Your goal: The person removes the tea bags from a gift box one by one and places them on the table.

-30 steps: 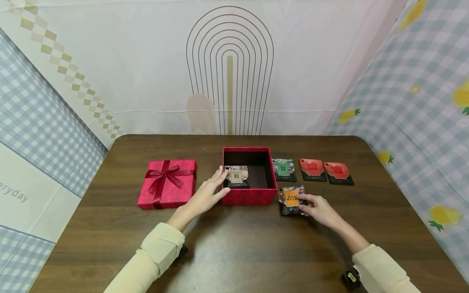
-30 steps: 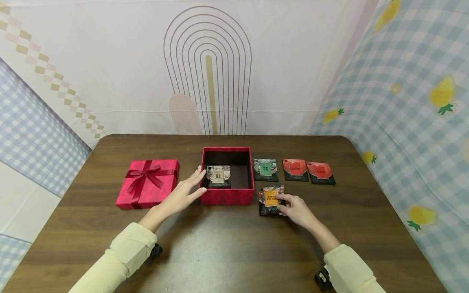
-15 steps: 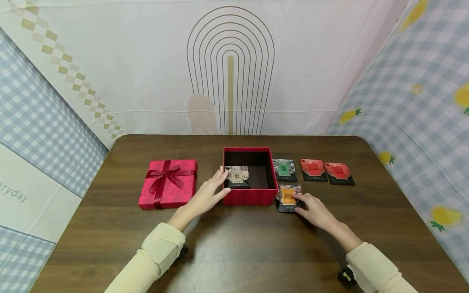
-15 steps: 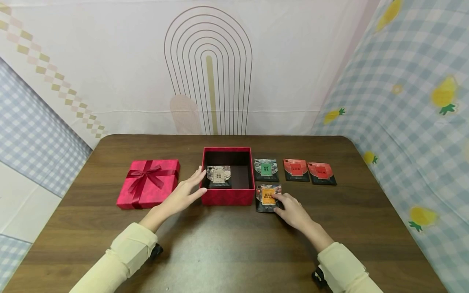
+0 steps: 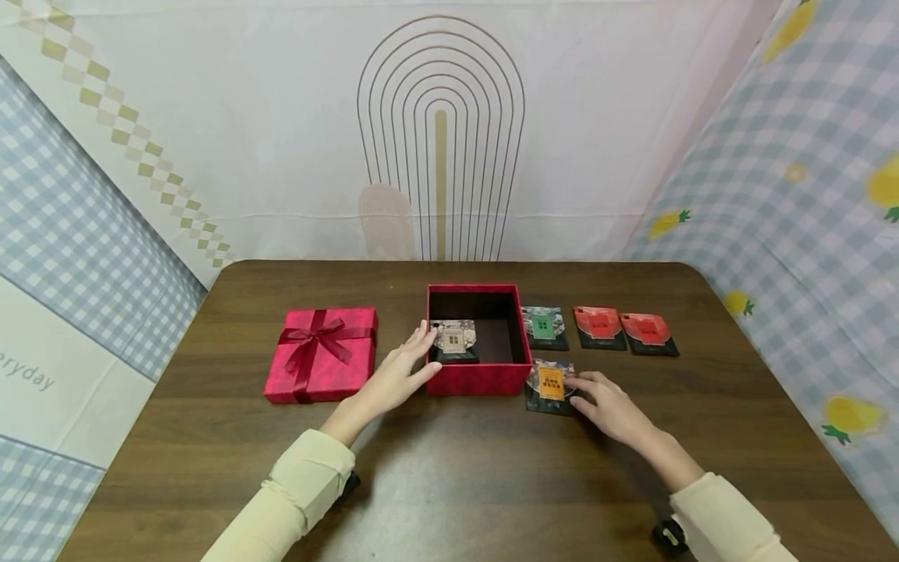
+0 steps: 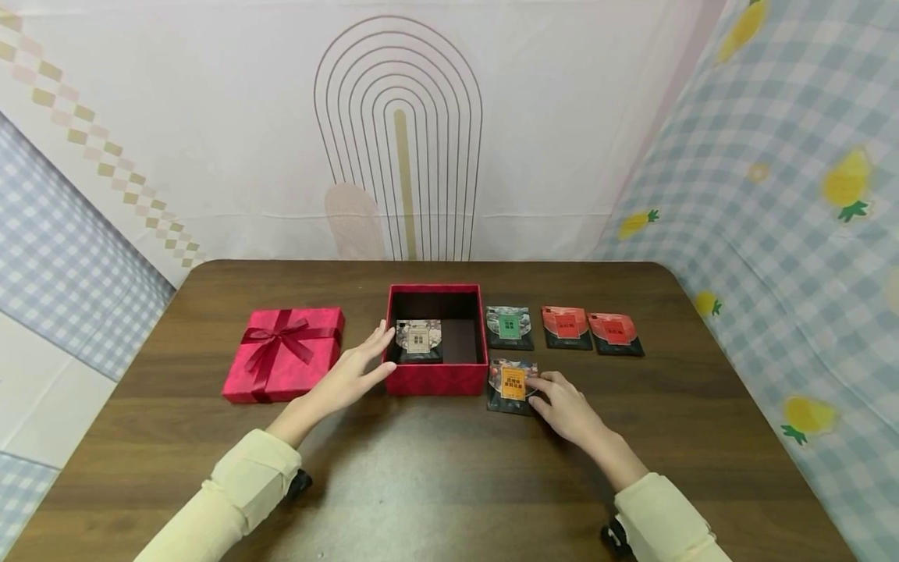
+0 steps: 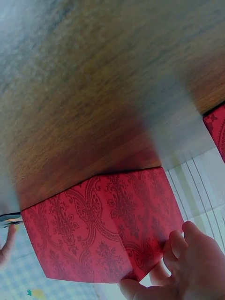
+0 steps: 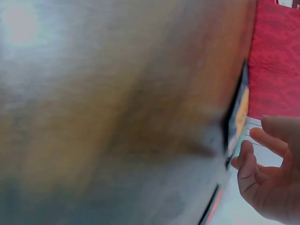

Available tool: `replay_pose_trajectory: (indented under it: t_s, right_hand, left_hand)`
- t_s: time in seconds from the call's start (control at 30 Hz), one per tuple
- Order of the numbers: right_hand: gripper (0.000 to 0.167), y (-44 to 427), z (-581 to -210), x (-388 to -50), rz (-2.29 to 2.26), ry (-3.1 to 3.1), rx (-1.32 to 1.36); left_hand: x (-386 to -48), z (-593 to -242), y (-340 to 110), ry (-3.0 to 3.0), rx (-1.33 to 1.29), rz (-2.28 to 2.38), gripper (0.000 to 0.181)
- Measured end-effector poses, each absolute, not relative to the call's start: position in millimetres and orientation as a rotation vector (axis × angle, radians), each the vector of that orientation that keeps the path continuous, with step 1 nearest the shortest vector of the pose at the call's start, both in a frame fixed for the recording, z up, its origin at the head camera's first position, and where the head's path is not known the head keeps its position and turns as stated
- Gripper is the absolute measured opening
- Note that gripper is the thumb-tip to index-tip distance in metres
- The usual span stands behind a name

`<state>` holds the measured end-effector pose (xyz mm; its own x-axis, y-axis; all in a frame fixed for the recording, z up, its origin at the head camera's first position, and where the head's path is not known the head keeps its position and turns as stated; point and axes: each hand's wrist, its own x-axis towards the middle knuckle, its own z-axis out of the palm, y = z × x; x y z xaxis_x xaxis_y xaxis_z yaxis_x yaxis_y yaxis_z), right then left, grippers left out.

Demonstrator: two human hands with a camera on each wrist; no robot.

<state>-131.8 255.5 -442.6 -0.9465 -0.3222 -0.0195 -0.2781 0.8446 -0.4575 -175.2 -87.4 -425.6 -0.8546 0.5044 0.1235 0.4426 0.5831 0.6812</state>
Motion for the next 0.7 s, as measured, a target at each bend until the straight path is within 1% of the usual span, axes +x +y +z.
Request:
replay_pose_trajectory:
  t_s: [0.13, 0.43, 0.7]
  right_hand:
    - [0.033, 252, -437, -137, -0.816, 2.954, -0.461]
    - [0.041, 236, -421, -150, -1.115, 2.918, -0.414]
    - [0.037, 205, -401, -164, -1.332, 2.992, -0.457]
  left_hand:
    - [-175, -425, -88, 2.714, 0.820, 1.145, 0.059]
    - [-175, -426, -88, 2.715, 0.811, 1.140, 0.059]
    - [-175, -426, -87, 2.708, 0.819, 1.149, 0.059]
